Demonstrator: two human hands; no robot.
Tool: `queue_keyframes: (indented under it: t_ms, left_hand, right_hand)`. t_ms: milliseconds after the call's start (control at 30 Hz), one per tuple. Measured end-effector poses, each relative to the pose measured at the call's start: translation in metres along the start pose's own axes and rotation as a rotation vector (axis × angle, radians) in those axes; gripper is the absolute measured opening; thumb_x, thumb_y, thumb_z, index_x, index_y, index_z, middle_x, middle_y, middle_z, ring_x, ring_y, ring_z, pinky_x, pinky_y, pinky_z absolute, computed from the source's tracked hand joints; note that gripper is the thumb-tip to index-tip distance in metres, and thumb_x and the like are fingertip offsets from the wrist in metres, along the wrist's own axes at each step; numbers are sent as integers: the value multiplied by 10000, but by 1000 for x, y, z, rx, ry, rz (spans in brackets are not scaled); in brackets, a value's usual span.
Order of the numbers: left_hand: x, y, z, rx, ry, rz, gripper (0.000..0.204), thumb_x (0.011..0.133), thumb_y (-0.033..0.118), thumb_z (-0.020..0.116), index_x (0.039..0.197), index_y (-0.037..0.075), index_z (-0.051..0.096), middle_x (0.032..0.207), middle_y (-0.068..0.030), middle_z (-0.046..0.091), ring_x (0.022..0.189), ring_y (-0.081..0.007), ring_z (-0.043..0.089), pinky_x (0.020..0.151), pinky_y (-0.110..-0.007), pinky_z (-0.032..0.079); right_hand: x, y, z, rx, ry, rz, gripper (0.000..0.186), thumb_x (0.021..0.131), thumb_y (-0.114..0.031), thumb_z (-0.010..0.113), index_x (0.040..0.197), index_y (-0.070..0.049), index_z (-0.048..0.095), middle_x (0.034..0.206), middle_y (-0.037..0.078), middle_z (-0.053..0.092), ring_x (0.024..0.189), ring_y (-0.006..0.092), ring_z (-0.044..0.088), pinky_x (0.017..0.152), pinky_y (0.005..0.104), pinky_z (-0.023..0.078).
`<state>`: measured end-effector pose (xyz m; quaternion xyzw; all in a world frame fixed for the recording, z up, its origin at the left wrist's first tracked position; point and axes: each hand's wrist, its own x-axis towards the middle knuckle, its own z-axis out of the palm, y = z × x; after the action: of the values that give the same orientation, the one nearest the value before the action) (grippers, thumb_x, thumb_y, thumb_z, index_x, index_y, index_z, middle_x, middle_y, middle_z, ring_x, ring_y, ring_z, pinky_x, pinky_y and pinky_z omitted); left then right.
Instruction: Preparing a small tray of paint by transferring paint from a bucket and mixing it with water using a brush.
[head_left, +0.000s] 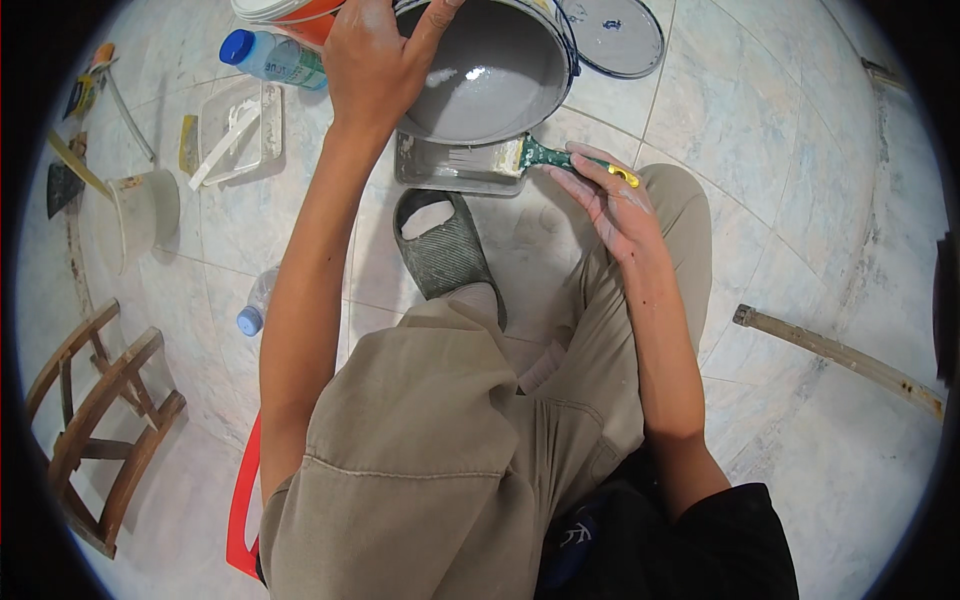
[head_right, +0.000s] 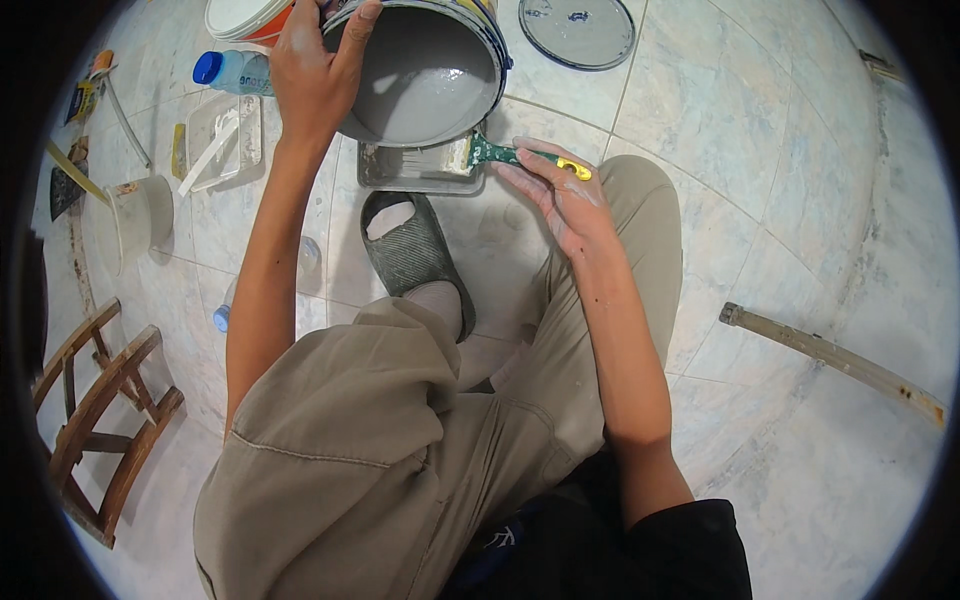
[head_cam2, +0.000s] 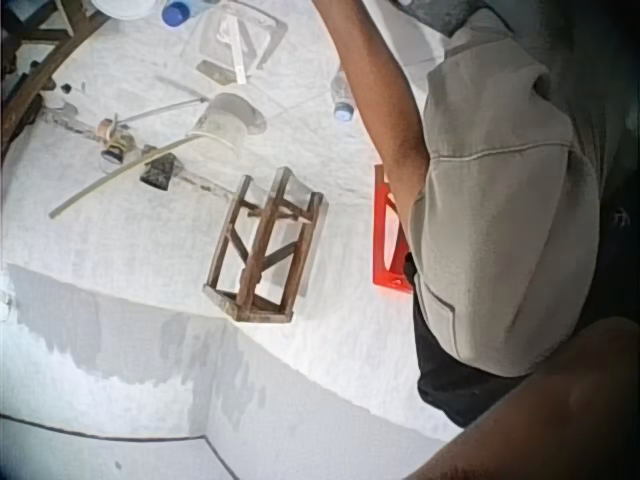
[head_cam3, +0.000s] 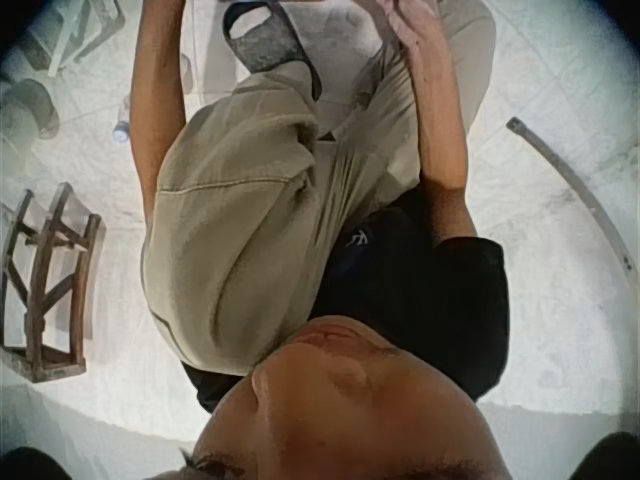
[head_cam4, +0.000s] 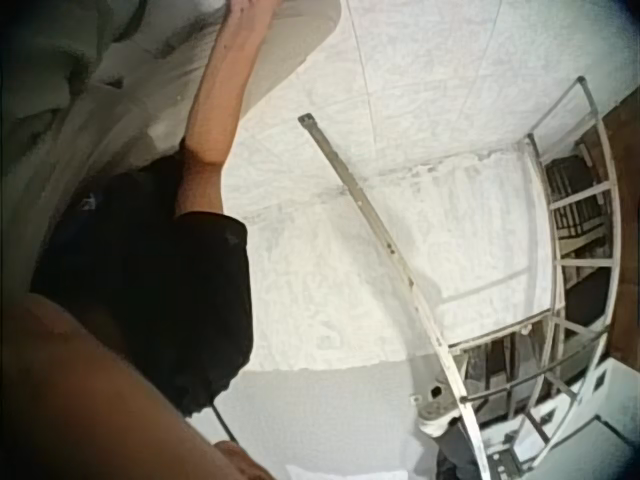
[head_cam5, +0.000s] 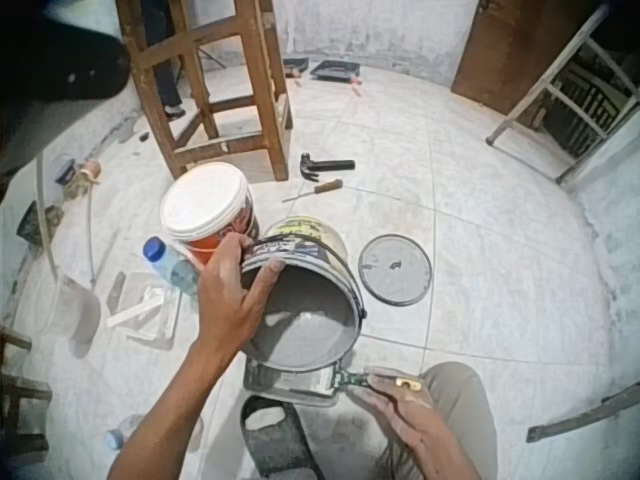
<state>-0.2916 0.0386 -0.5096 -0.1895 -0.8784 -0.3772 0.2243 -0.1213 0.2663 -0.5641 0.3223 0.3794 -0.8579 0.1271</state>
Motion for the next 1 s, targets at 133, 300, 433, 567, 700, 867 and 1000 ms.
queue_keyframes:
  t_ms: [133,300,433,567,700,867,1000]
  left_hand:
    - [0,0,0,4,-5,-8,460,955,423,681,949,-16,545,800,-205,576,744,-354,586,673,-429,456]
    - [0,-1,-1,13,-14,-1,476,955,440,680,961,-15,541,804,-204,574,745,-355,586,673,-430,457]
    - [-1,-1,-1,20,-18,-3,490,955,454,677,959,-14,533,808,-205,573,749,-362,586,673,-433,456]
    - [-2,-1,-1,31,-29,-4,490,954,452,676,966,-15,527,817,-215,572,759,-388,583,679,-442,457]
    - [-5,-6,1,36,12,20,487,951,447,679,972,-15,526,821,-221,572,765,-402,581,684,-449,458]
    - [-4,-2,0,45,-20,11,486,947,445,686,967,-13,524,823,-221,572,770,-399,582,691,-449,460]
    - [-5,-2,-3,30,-41,-11,495,944,454,688,964,-12,521,820,-217,567,767,-391,576,690,-446,458]
  right_hand:
    - [0,0,0,-6,5,-5,345,957,11,645,1240,188,557,1240,284,610,1163,397,653,1064,395,564]
    - [-1,-1,3,22,19,4,299,956,47,625,1218,185,583,1207,275,627,1114,363,679,1029,397,588]
    - [0,0,1,22,25,8,297,955,45,629,1215,183,586,1203,271,629,1114,361,679,1027,396,590]
    - [2,0,-2,22,26,15,293,954,42,633,1210,178,590,1203,264,631,1113,353,680,1023,394,593]
    - [2,1,1,16,16,20,288,953,43,634,1205,177,593,1200,259,631,1114,348,679,1021,396,595]
    - [3,0,-2,19,22,16,280,952,44,634,1196,178,596,1194,256,633,1114,346,679,1021,397,594]
    - [2,1,1,12,25,22,275,949,55,627,1193,180,597,1185,256,637,1115,345,678,1016,395,598]
